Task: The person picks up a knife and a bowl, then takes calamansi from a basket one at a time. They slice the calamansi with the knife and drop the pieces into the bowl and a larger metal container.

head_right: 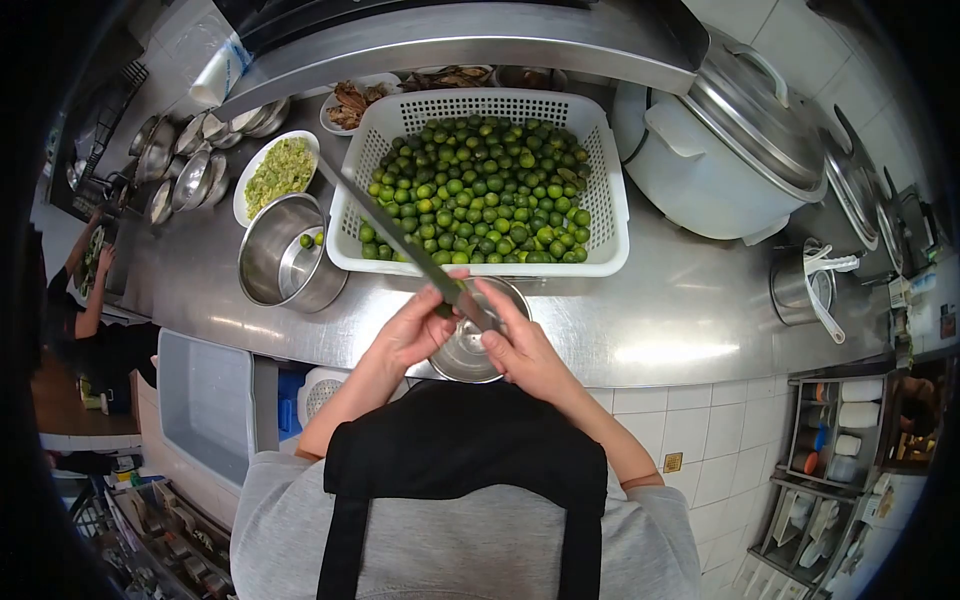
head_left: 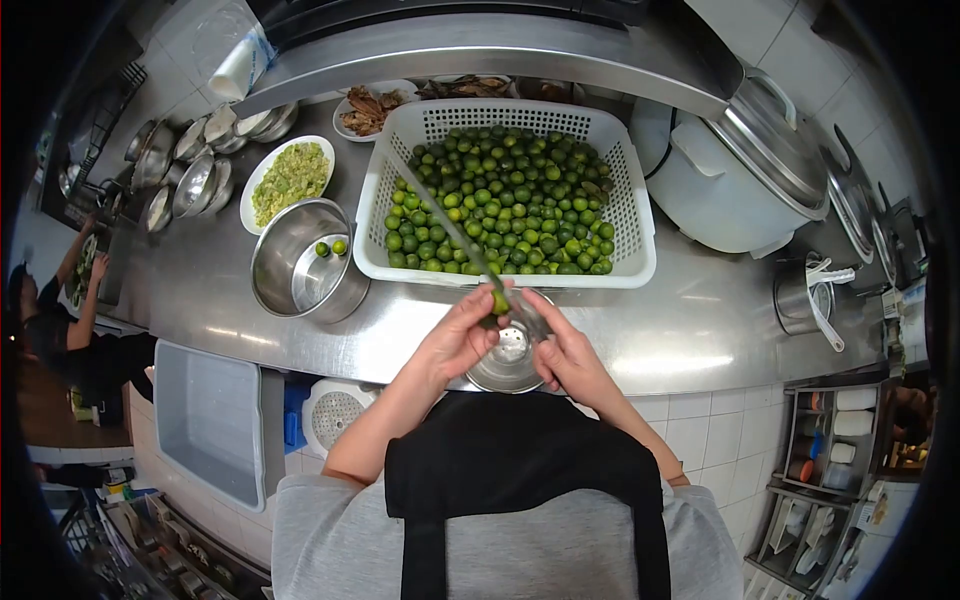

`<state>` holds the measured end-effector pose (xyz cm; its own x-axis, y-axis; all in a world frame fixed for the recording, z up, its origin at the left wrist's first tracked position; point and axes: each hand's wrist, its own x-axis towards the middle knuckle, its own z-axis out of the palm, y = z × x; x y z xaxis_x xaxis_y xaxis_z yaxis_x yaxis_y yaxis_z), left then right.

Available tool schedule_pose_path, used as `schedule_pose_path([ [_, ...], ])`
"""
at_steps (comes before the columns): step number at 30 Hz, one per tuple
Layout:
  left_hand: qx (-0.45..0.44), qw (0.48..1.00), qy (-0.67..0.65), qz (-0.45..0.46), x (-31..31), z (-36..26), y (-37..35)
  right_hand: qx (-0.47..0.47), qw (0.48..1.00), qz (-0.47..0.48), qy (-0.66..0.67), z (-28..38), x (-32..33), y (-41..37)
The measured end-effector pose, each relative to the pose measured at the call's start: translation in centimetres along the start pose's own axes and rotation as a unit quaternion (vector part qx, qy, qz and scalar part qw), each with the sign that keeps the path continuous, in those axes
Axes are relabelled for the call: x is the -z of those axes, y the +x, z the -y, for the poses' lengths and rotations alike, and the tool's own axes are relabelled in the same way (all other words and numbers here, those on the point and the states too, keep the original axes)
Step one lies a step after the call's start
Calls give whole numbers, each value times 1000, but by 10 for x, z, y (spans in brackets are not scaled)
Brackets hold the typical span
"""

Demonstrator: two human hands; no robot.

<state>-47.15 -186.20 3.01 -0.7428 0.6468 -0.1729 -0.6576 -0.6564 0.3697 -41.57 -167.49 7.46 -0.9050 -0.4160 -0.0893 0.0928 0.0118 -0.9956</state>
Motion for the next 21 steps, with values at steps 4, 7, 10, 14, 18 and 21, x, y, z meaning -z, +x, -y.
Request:
schedule_pose_path([
  [4, -29, 994, 47, -95, -2, 21, -9, 8, 991, -11, -130, -3, -8, 5],
  [7, -47, 993, 48, -101, 3, 25, -14, 9, 986, -18, -164, -1, -11, 5],
  [10, -60, 985, 95, -134, -1, 27, -18, 60, 981, -38, -182, -13, -14, 7],
  [14, -99, 978, 111, -144, 7, 39, -15, 43, 989, -46, -136, -16, -17, 8],
  [18, -125, 972, 125, -153, 8, 41, -13, -3, 999, -44, -13, -29, -16, 9],
  [21, -118, 971, 138, -154, 9, 40, -13, -10, 999, -32, 43, -35, -16, 11],
])
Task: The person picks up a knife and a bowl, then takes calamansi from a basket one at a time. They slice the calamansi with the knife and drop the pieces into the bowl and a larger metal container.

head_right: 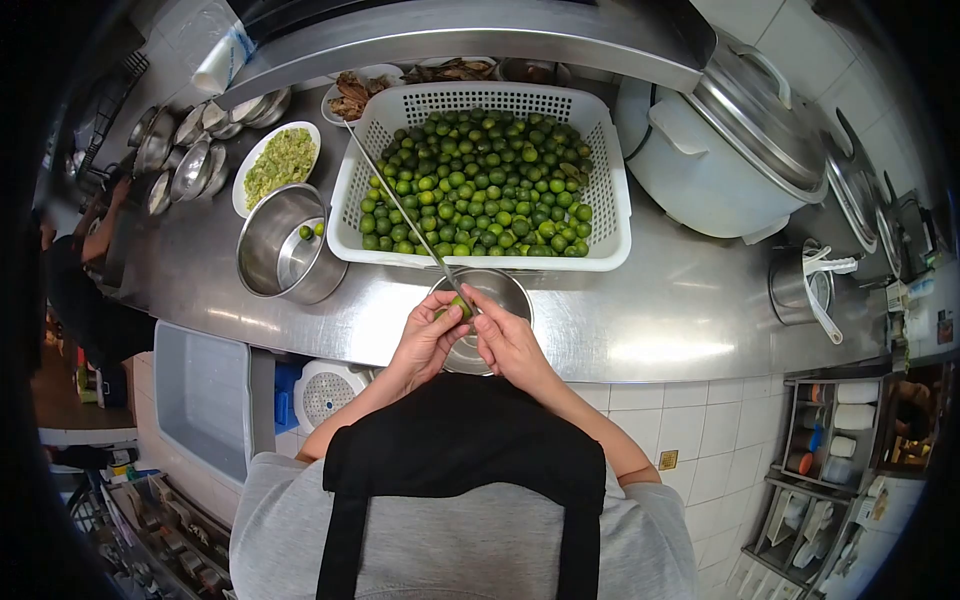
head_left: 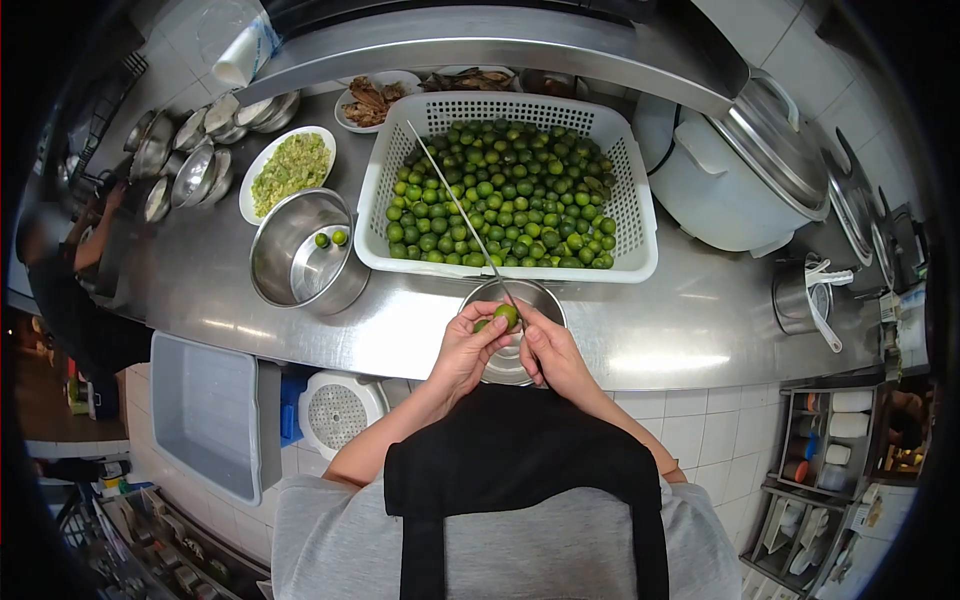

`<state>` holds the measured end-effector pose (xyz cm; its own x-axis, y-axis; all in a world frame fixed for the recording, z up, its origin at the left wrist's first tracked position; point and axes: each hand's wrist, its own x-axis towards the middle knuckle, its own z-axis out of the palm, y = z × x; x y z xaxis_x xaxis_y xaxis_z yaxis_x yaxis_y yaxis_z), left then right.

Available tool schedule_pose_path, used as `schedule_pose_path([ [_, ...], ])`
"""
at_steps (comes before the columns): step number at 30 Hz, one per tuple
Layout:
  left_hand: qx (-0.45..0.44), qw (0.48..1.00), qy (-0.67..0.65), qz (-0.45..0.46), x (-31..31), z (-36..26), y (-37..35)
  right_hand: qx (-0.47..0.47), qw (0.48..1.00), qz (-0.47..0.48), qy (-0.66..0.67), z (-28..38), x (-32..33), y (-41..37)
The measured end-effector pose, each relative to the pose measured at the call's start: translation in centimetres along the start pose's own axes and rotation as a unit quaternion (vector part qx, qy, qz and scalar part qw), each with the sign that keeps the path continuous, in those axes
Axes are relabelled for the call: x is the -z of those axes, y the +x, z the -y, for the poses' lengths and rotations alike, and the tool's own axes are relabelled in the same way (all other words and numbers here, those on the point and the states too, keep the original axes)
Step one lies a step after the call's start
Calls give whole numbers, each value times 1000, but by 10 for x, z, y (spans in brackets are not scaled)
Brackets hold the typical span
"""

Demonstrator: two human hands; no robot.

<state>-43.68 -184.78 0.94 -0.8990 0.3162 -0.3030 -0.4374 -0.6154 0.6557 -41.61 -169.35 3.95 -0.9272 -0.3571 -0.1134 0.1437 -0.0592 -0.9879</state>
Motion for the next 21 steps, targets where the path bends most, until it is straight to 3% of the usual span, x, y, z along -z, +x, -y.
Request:
schedule_pose_path([
  [16, -6, 997, 68, 22, 4, -5, 4, -56, 992, 70, 83, -12, 26, 4],
  [20, 19, 998, 56, 22, 2, -5, 7, -46, 993, 83, 77, -3, 27, 1],
  [21, 32, 998, 51, 9, 1, -6, 8, -29, 997, 66, 3, 2, 25, -1],
])
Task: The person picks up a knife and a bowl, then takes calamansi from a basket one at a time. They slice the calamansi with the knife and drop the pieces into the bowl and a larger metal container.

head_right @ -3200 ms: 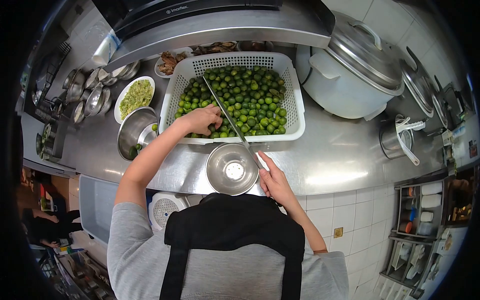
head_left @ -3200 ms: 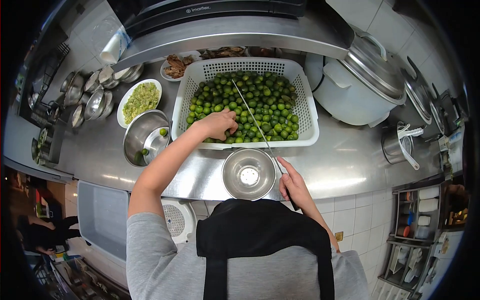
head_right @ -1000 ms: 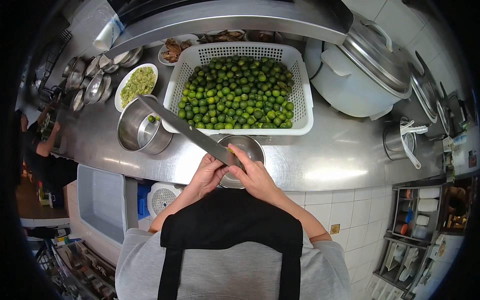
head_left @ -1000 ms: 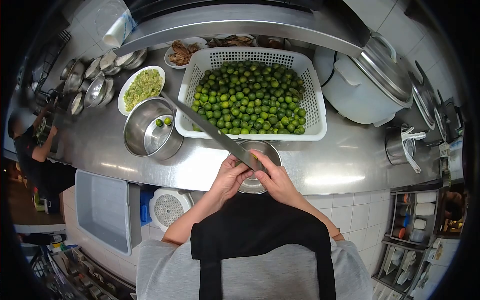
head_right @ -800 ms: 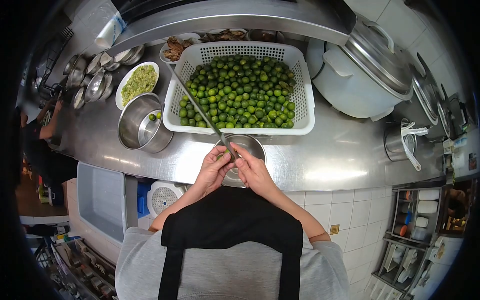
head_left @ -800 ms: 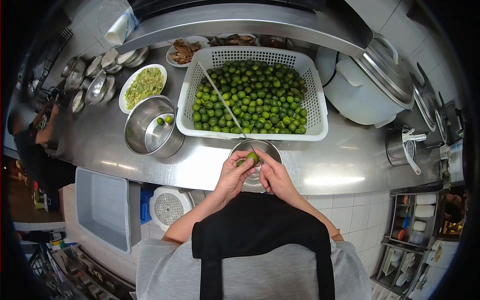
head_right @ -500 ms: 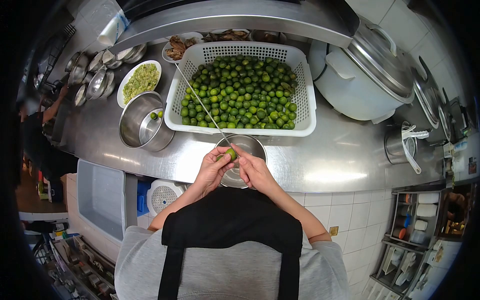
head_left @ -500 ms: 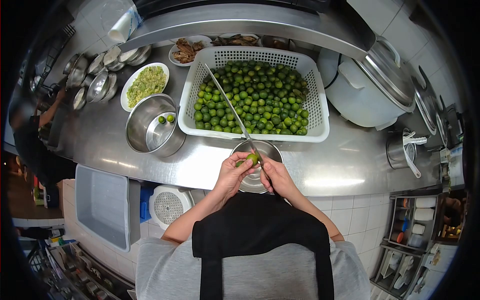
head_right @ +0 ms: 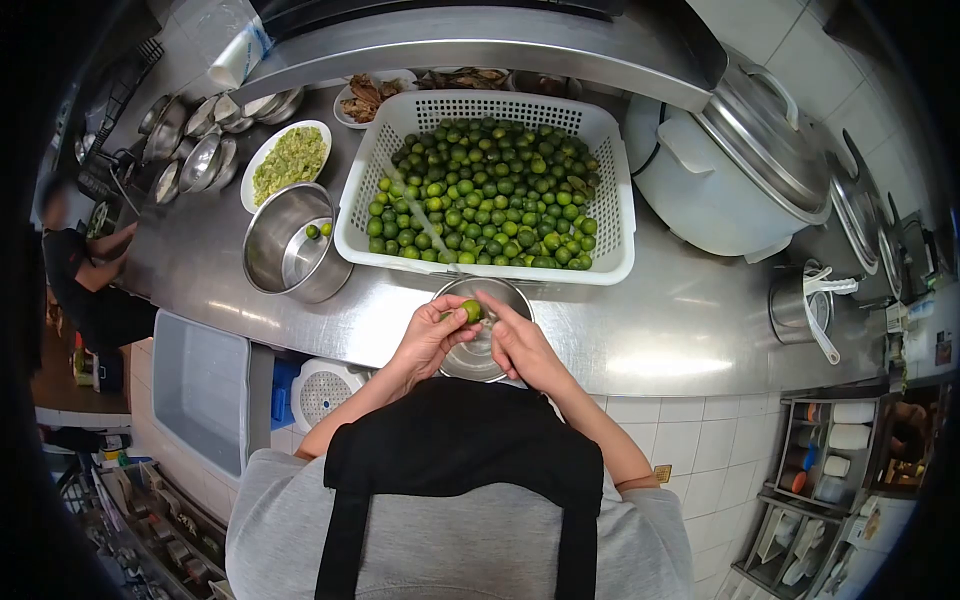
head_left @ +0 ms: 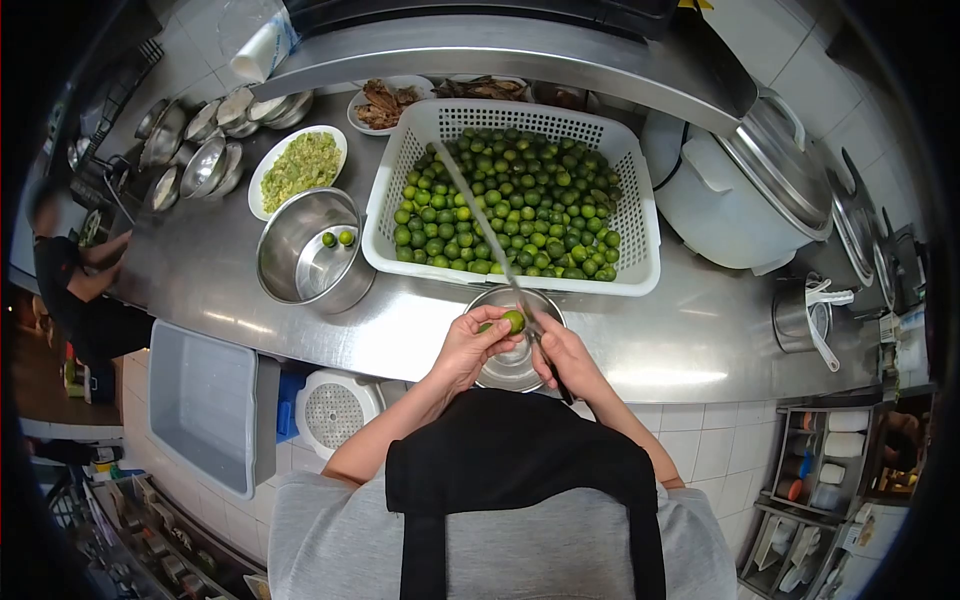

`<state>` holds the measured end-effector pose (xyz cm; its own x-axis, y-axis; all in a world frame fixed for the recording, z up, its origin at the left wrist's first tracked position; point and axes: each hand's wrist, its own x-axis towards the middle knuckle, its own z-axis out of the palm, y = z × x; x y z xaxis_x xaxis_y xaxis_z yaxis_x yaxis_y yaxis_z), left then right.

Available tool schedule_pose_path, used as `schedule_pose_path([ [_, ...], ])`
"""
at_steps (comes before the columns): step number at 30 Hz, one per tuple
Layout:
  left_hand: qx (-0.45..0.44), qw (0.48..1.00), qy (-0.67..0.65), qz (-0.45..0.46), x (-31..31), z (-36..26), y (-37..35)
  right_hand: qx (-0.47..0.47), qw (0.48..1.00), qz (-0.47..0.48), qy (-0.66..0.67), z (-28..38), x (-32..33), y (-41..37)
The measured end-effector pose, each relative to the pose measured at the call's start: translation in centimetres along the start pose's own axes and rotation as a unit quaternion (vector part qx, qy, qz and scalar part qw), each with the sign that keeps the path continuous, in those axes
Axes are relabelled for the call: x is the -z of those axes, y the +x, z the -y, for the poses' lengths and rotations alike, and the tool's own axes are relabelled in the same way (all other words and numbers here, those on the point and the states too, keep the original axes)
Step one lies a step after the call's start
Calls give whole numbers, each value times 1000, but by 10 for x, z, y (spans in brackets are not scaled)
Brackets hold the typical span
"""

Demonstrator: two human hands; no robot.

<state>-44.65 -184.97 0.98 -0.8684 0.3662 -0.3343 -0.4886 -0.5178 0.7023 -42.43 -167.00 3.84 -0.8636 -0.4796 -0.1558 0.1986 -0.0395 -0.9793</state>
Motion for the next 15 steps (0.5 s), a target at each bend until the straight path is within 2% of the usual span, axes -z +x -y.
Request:
schedule_pose_path([
  [1, 0, 1000, 1, 0, 0, 0, 0, 12, 997, -19, -74, 4, -3, 0],
  [2, -6, 1000, -9, 5, 2, 2, 0, 12, 997, -20, -73, 7, -6, -1],
  [4, -9, 1000, -16, 10, 2, 1, -2, 61, 974, -43, -213, 11, -12, -3],
  [5, 7, 1000, 0, -9, 1, -2, -5, 61, 974, -47, -211, 15, -13, -4],
  [7, 41, 998, 26, -29, 2, -6, -6, 69, 954, -43, -287, 20, -13, -6],
  [11, 37, 997, 61, -13, 0, -12, -10, 27, 950, -22, -309, 19, -13, -7],
  [13, 5, 995, 94, -40, -5, -13, -12, 83, 952, -54, -291, 16, -16, -5],
  [14, 6, 995, 94, -40, -8, -11, -12, 83, 952, -54, -291, 14, -17, -4],
  [15, -44, 994, 89, -38, -12, -8, -11, 78, 962, -65, -252, 12, -18, -2],
])
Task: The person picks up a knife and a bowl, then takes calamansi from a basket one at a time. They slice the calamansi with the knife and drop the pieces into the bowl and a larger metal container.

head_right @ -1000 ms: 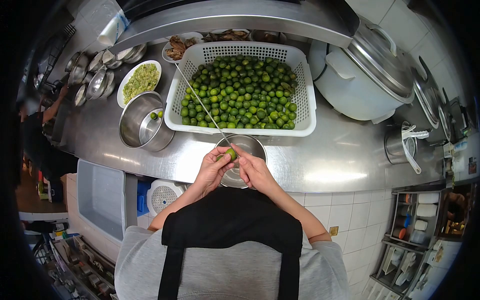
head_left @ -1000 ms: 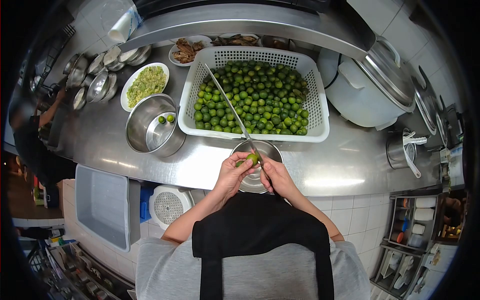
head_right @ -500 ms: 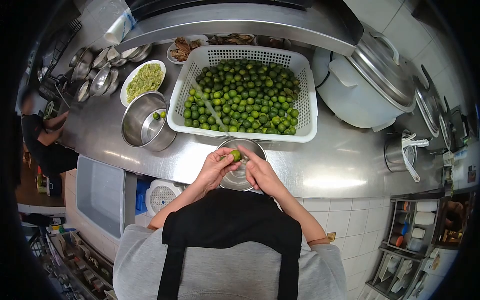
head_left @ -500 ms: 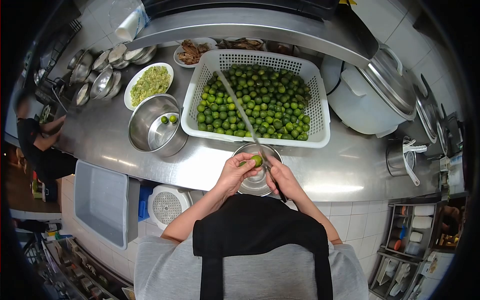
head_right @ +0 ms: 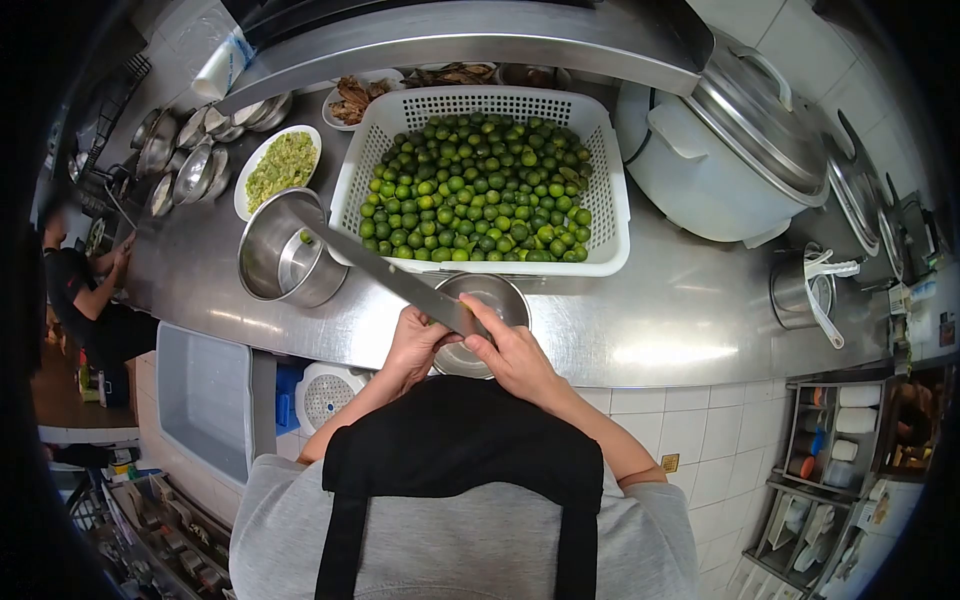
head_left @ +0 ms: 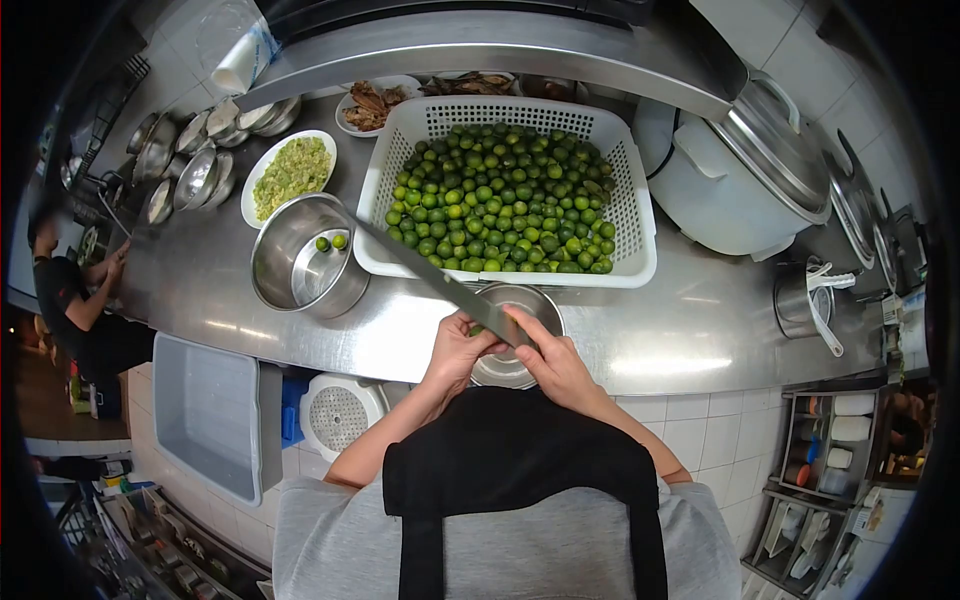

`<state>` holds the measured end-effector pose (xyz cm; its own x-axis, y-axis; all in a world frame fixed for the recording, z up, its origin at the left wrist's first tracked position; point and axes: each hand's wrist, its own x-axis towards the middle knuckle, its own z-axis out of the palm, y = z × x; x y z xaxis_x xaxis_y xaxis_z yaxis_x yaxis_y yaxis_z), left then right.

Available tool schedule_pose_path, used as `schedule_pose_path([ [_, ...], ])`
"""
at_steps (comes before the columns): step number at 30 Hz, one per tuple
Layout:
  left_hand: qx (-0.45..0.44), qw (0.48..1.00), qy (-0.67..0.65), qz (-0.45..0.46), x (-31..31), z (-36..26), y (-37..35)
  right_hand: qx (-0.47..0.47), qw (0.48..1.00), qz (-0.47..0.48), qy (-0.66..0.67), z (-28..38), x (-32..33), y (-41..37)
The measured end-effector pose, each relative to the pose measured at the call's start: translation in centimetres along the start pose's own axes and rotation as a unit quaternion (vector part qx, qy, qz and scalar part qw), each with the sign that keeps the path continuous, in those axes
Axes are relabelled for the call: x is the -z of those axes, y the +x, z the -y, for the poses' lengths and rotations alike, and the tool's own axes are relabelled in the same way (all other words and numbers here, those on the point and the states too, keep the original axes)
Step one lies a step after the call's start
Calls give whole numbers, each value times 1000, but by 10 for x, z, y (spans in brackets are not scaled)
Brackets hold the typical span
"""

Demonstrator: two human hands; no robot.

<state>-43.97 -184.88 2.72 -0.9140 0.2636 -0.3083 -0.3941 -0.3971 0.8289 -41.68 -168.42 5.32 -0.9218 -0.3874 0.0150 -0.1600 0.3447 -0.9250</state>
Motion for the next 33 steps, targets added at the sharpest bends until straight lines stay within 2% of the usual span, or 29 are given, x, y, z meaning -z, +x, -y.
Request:
schedule_pose_path([
  [1, -50, 999, -6, -3, -2, 1, 0, -11, 999, -11, 38, -2, -2, 2],
  [2, -62, 998, -22, 0, 0, 5, 3, -10, 999, -9, 38, -6, -4, 3],
  [4, -72, 997, -30, -3, 3, 11, 6, -53, 988, -13, 147, -15, -9, 5],
  [5, -82, 996, -38, -5, 3, 12, 6, -53, 988, -12, 147, -15, -8, 5],
  [7, -72, 996, -43, -1, 3, 11, 4, -83, 947, 24, 308, -15, -4, 7],
  [11, -19, 996, -90, 12, 7, 6, 6, -81, 930, 26, 357, -15, 0, 3],
  [14, 4, 995, -101, 2, 15, 1, 7, -100, 969, 28, 226, -15, 11, -1],
  [18, 17, 994, -106, 21, 17, 3, 5, -127, 971, 69, 189, -13, 10, -6],
  [23, 14, 994, -106, 35, 12, 4, 1, -33, 996, 46, 65, 6, 3, -1],
  [26, 14, 995, -99, 18, 11, 3, -1, -4, 999, 37, 10, 6, 1, 0],
  [30, 15, 991, -132, -3, 13, 1, -3, -14, 998, 37, -55, 0, 1, -7],
  [33, 11, 988, -153, -11, 18, -7, -6, 31, 996, 3, -79, -18, 5, -22],
])
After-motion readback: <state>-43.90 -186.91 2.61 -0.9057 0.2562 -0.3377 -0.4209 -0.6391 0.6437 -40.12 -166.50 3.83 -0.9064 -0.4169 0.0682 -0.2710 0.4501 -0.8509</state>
